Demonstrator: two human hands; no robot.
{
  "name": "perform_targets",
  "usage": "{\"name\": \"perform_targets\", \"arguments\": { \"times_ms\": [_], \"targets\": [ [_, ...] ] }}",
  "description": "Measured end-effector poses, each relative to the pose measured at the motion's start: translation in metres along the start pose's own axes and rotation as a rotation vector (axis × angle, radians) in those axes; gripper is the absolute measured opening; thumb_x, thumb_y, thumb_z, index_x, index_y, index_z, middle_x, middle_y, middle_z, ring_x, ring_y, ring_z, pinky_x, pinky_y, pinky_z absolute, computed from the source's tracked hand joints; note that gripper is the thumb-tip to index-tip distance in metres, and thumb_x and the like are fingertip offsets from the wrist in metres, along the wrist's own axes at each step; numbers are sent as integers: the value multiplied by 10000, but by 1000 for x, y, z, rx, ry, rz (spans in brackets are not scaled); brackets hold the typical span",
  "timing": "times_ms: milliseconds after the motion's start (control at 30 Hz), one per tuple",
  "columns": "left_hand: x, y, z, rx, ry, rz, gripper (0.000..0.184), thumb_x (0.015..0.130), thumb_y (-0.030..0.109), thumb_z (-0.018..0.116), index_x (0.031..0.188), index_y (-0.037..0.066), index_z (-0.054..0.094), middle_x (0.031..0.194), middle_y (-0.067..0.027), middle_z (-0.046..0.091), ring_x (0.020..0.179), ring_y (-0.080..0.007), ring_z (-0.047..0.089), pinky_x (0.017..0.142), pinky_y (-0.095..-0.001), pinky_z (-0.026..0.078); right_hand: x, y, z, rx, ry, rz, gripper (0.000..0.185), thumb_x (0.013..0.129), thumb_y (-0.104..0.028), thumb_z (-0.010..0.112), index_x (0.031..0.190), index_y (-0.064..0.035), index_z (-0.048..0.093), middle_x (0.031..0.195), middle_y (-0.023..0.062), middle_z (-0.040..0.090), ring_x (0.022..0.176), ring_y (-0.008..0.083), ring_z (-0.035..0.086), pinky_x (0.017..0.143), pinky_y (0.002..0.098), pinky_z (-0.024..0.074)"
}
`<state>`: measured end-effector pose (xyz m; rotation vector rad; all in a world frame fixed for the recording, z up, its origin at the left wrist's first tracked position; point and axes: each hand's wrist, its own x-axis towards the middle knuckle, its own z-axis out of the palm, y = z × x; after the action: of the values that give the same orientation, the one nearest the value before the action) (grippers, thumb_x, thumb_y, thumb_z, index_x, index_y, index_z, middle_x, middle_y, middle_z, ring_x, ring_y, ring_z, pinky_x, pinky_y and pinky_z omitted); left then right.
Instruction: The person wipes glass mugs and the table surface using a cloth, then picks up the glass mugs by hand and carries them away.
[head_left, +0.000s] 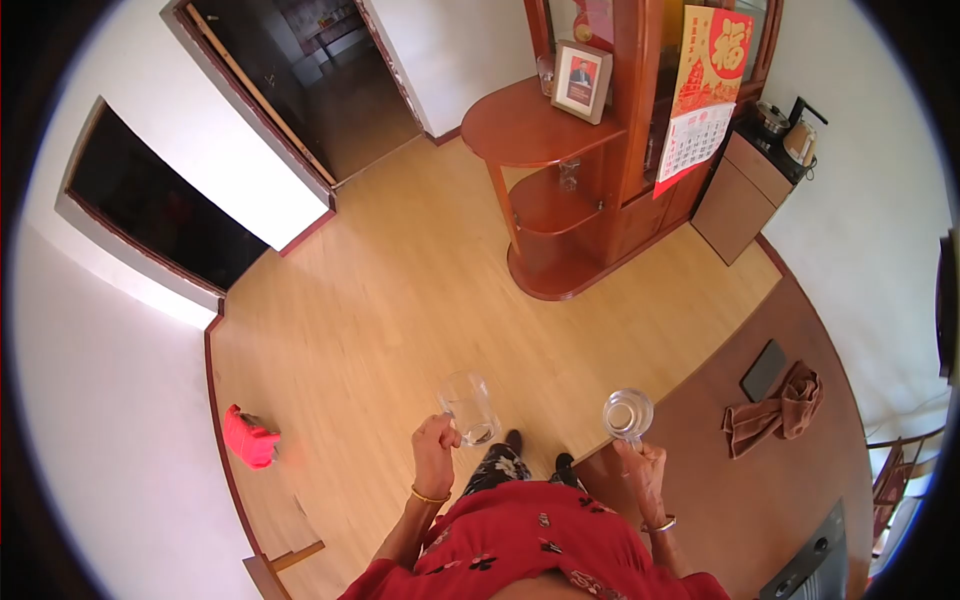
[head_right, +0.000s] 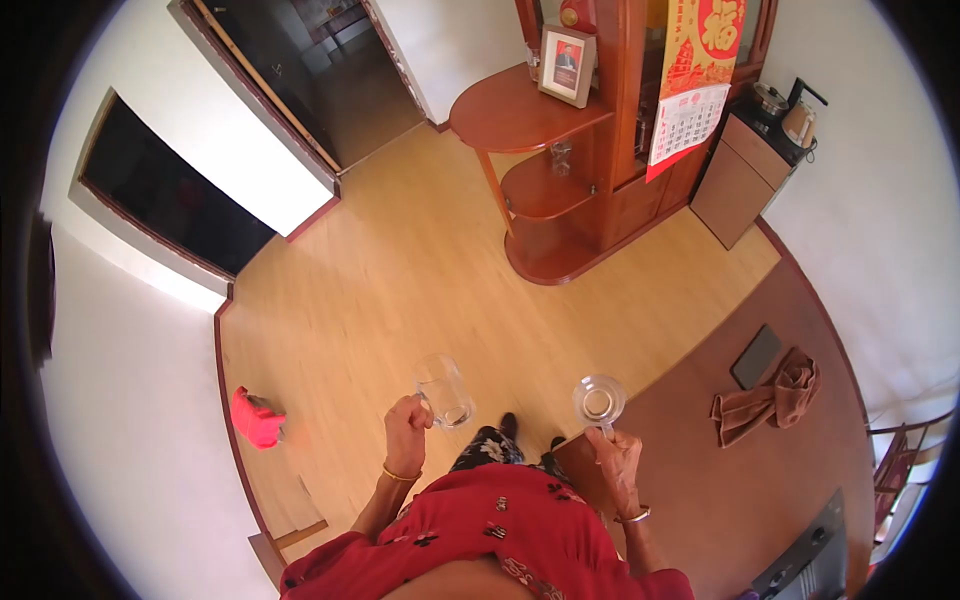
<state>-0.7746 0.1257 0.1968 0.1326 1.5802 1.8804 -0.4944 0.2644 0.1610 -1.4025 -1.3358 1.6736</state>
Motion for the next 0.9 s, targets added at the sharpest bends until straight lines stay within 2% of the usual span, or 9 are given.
{"name": "perform_targets", "arguments": {
  "times_ms": [233,367,433,533,667,900],
  "targets": [
    [32,11,-52,-122,79,6,337,879,124,555,600,113,367,581,20,312,544,-107,308,558,-291,319,26,-9,59,-210,-105,-70,455,827,-260,709,485,-55,488,457,-37,438,431,38,396,396,250,296],
    [77,20,-111,-134,136,21,329,904,121,513,615,128,357,608,37,270,561,-99,284,563,-289,301,48,-28,143,-267,-151,-36,439,825,-275,706,512,-41,505,463,-18,449,439,45,416,394,259,309],
    [93,34,-143,-201,227,0,310,891,104,554,623,108,398,587,28,316,547,-93,303,553,-279,318,54,-38,194,-323,-158,-9,435,825,-281,707,520,-39,512,463,-14,456,439,48,427,392,259,314],
    [115,51,-191,-154,289,-10,304,898,122,551,631,104,408,589,29,323,550,-82,319,550,-261,313,64,-40,267,-150,-269,59,431,826,-290,711,523,-39,535,460,-9,481,408,68,450,380,247,337],
    [147,83,-243,-21,379,-12,314,905,129,543,629,110,394,587,32,316,550,-79,326,549,-247,305,73,-52,348,-146,-334,135,427,819,-286,724,522,-45,534,464,-6,485,401,65,443,374,242,335],
    [213,112,-292,-69,396,-20,319,905,122,531,626,117,377,578,36,299,542,-81,321,551,-249,311,101,-63,433,-173,-391,197,406,809,-251,743,521,-57,532,472,-4,495,397,58,441,367,231,339]
  ]
}}
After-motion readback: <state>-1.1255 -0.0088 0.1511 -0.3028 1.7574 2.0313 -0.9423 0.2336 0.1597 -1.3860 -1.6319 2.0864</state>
